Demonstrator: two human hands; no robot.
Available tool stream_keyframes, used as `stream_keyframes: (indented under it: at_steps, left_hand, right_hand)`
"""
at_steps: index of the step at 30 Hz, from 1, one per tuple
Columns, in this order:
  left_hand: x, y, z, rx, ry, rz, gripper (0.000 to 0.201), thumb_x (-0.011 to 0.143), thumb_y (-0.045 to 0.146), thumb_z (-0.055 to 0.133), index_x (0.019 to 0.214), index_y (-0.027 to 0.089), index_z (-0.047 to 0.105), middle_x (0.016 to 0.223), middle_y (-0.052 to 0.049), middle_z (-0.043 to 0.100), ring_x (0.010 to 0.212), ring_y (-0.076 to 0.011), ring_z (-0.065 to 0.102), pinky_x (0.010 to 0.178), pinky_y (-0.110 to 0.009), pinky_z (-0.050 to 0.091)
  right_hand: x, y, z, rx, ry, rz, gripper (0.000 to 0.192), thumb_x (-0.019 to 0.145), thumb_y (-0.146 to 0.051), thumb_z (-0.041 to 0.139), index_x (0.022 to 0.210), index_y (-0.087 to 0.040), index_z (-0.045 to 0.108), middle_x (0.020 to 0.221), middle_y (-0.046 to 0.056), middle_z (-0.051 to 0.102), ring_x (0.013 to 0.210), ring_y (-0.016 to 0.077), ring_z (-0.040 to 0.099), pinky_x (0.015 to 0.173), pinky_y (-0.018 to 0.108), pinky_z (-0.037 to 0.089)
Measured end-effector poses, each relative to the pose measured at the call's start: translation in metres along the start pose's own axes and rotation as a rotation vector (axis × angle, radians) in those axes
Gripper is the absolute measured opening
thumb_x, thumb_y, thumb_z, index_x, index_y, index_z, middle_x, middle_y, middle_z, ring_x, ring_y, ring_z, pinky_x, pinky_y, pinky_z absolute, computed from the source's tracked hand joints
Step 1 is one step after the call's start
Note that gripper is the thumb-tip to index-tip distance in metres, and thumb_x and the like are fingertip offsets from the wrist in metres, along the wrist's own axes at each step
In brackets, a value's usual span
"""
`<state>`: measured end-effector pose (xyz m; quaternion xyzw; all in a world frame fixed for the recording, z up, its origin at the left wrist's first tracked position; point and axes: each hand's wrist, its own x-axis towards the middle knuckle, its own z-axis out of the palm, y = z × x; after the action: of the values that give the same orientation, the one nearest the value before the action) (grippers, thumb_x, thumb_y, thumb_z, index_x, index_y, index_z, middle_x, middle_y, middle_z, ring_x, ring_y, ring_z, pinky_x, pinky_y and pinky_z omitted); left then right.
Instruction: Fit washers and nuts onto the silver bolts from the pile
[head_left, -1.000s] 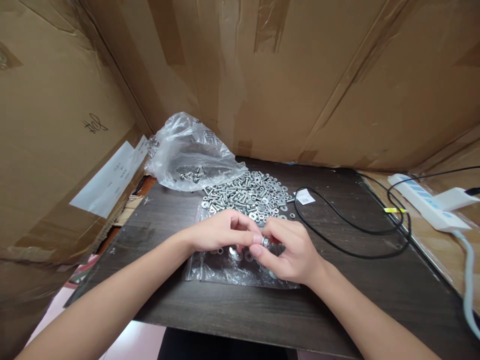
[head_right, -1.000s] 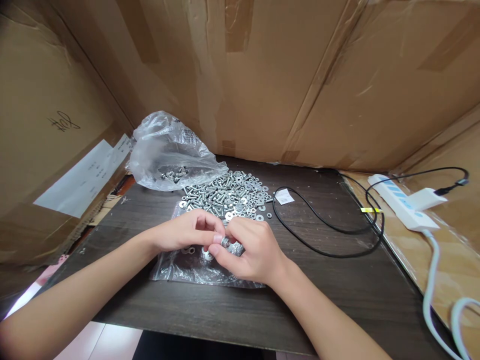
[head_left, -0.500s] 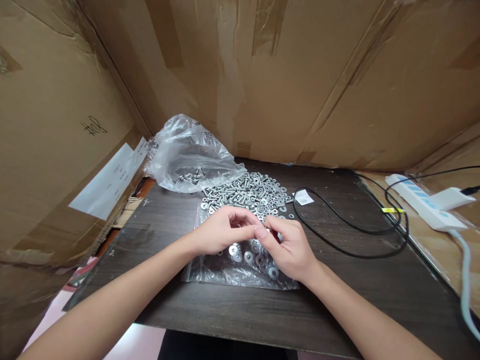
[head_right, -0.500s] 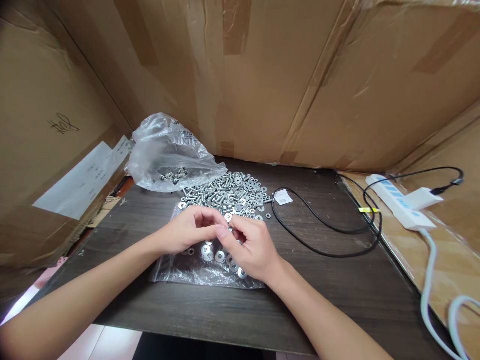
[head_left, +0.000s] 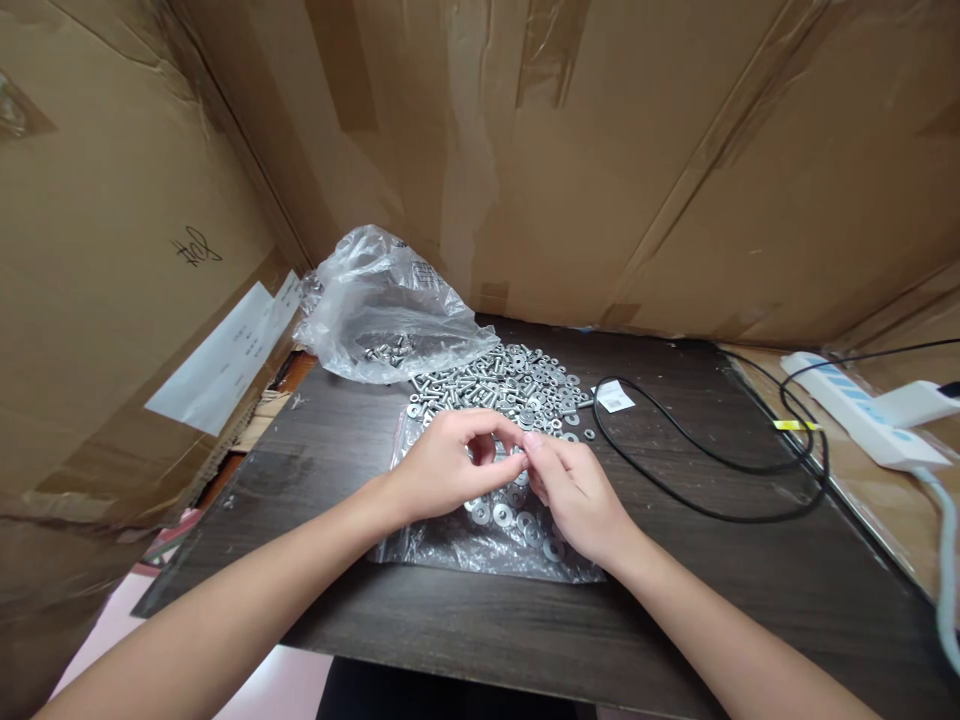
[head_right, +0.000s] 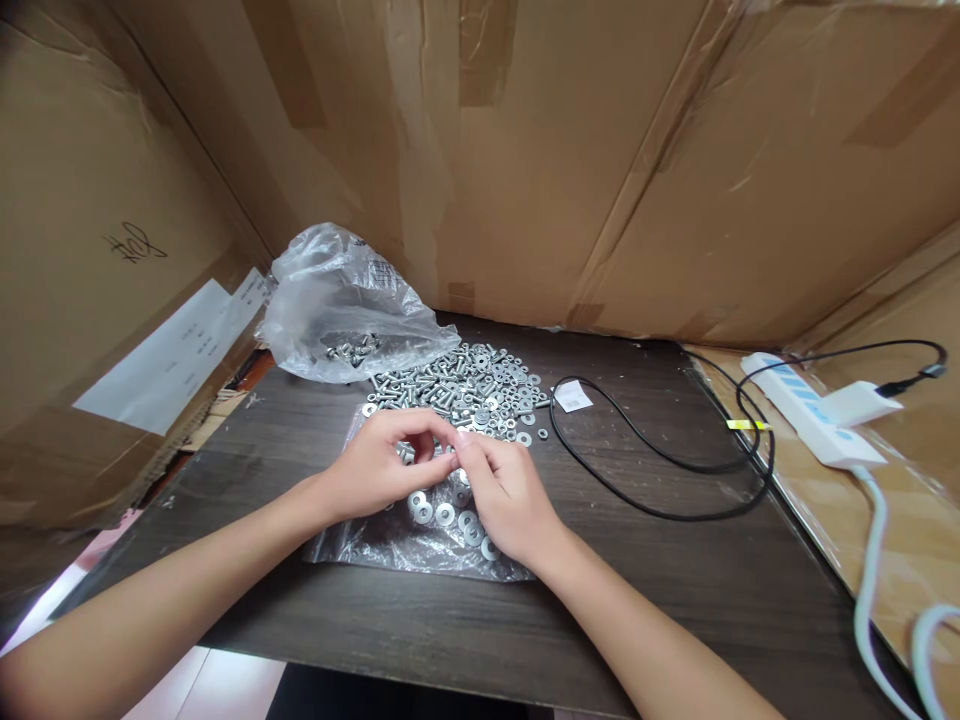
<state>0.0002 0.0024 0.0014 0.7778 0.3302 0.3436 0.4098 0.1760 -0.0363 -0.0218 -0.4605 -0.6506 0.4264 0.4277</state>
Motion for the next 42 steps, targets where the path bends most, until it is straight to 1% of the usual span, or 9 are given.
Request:
stream_keyframes:
  at_steps: [6, 11, 14, 21, 42]
  left_hand:
    - [0.0, 0.001, 0.0, -0.044, -0.021, -0.046, 0.012, 0.082, 0.023, 0.066, 0.089, 0.015, 0.072, 0.074, -0.001, 0.066, 0.06, -0.0089, 0.054, 0.058, -0.021, 0.044]
    - [0.001, 0.001, -0.001, -0.062, -0.025, -0.074, 0.014, 0.082, 0.025, 0.064, 0.088, 0.014, 0.071, 0.077, -0.002, 0.068, 0.06, -0.009, 0.052, 0.059, -0.021, 0.044]
    - [0.002, 0.001, -0.002, -0.06, -0.022, -0.077, 0.015, 0.082, 0.025, 0.064, 0.088, 0.014, 0.071, 0.078, -0.003, 0.068, 0.061, -0.0091, 0.052, 0.059, -0.021, 0.044]
    - [0.003, 0.0, -0.001, -0.071, -0.005, -0.084, 0.017, 0.082, 0.028, 0.065, 0.089, 0.014, 0.072, 0.078, -0.003, 0.069, 0.06, -0.0092, 0.052, 0.059, -0.022, 0.044]
    - [0.001, 0.0, 0.0, -0.052, 0.025, -0.072, 0.016, 0.081, 0.027, 0.065, 0.088, 0.013, 0.071, 0.074, -0.002, 0.067, 0.058, -0.0089, 0.052, 0.058, -0.022, 0.043]
  right_hand:
    - [0.0, -0.01, -0.004, -0.146, -0.012, -0.1, 0.047, 0.102, -0.044, 0.035, 0.063, -0.019, 0.04, 0.055, -0.004, 0.037, 0.05, 0.0096, 0.033, 0.049, 0.025, 0.026]
    - [0.001, -0.013, -0.006, -0.247, -0.017, -0.165, 0.041, 0.101, -0.04, 0.04, 0.065, -0.02, 0.038, 0.055, -0.005, 0.037, 0.05, 0.0093, 0.034, 0.05, 0.025, 0.026]
    - [0.0, -0.012, -0.005, -0.287, -0.005, -0.185, 0.039, 0.101, -0.038, 0.039, 0.067, -0.02, 0.039, 0.056, -0.005, 0.04, 0.051, 0.0093, 0.036, 0.051, 0.025, 0.027]
    - [0.0, -0.008, -0.003, -0.291, -0.007, -0.186, 0.037, 0.103, -0.036, 0.035, 0.071, -0.019, 0.042, 0.06, -0.003, 0.043, 0.053, 0.0105, 0.04, 0.054, 0.026, 0.029]
    - [0.001, -0.008, -0.004, -0.298, -0.015, -0.195, 0.035, 0.103, -0.033, 0.034, 0.072, -0.019, 0.043, 0.062, -0.003, 0.043, 0.055, 0.0104, 0.04, 0.057, 0.026, 0.03]
